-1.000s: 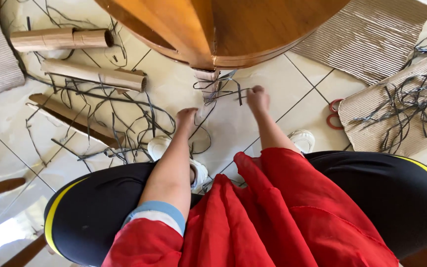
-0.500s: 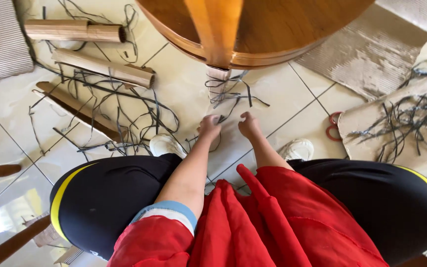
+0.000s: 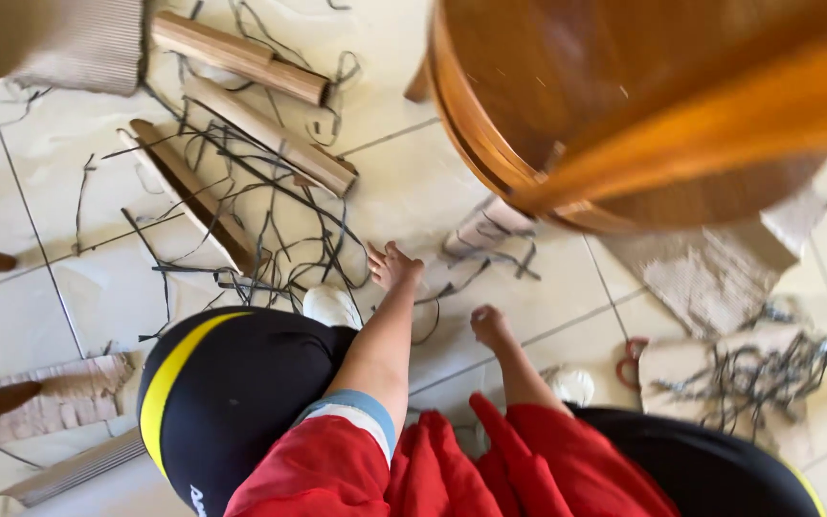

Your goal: Wrap a wooden table leg with protective cardboard and secure it with ties

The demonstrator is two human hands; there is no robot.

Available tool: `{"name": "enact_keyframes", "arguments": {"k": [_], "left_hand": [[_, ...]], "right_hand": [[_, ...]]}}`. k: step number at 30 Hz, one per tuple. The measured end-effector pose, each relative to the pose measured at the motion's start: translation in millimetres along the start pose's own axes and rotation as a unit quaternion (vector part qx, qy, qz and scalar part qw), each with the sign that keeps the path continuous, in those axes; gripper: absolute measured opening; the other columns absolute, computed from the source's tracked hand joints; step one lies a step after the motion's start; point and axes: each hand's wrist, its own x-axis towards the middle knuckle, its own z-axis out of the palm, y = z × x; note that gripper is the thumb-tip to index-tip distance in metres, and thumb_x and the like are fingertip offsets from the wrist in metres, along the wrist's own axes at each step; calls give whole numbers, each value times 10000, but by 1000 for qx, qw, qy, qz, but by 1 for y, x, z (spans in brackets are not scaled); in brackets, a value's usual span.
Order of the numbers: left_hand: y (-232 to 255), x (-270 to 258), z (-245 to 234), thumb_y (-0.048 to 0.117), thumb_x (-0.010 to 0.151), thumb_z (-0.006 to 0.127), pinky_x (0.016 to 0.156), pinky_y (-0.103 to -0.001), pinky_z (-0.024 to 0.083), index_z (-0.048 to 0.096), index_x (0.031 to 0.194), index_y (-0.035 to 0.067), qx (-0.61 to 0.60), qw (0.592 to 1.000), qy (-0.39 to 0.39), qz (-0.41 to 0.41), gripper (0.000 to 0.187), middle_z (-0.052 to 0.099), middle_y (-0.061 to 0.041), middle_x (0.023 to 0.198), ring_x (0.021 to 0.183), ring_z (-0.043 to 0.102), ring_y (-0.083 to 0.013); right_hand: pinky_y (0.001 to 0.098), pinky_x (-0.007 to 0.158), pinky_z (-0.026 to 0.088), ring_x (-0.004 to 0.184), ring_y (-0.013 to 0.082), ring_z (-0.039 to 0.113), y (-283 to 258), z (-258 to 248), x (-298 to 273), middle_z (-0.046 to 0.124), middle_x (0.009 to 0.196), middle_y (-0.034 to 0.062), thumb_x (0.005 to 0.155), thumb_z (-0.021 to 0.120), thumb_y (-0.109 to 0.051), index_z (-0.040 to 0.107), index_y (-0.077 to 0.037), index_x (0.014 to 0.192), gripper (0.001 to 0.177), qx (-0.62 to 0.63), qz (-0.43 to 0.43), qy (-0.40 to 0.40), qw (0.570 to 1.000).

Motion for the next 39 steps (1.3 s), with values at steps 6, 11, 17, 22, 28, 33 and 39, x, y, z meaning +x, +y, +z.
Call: {"name": "enact_keyframes", "arguments": {"k": [6,11,17,22,28,33,39], "left_hand": [[20,72,-23,175,849,779,1184,-598,312,292,1581,219,-239,960,144,-18,881,-13,-193,1675,1524,196,-478],[13,120,-34,166,817,822,1163,-650,367,339,1568,358,-365,905,215,30,913,80,-232,1646,1488,309,-498],[-26,240,54,181,774,860,1189,-594,348,400,1565,210,-396,863,290,122,916,239,-351,1589,1458,333,-528],[-26,180,56,129,773,854,1167,-598,395,393,1561,41,-388,854,334,94,918,329,-308,1560,1418,404,-501],[-18,55,64,165,740,823,1010,-420,515,771,1146,115,-423,802,408,105,412,707,-123,1127,1124,673,-331],[-60,23,140,644,998,502,1171,-478,319,682,1246,175,-313,948,-26,48,561,700,-88,1279,1252,617,-239],[-46,-35,106,328,928,637,840,-400,462,660,1034,122,-544,795,-266,-47,233,688,-66,1028,930,673,-241]], "right_hand": [[297,538,615,580,196,735,-29,-17,-33,770,794,120,862,648,-193,740,-102,1107,277,-9,18,-11,1000],[315,612,637,662,203,761,-52,-24,-46,783,864,118,878,615,-210,728,-116,1157,316,-39,26,-20,999],[301,641,624,669,201,752,-69,-22,-52,778,883,121,875,622,-201,726,-95,1174,334,-50,18,-32,998],[304,633,625,644,183,750,-74,-18,-50,788,879,99,848,646,-204,730,-100,1161,340,-82,0,-39,996],[296,570,607,624,180,747,-76,-10,-43,783,845,97,895,632,-248,742,-103,1127,295,-53,-14,-13,998],[287,580,569,710,204,708,-147,-24,-83,749,880,151,942,650,-588,730,-42,1097,574,229,-29,58,971],[404,904,594,1157,348,667,-221,-66,-164,653,1276,276,951,672,-483,576,74,1386,713,402,-7,39,915]]}}
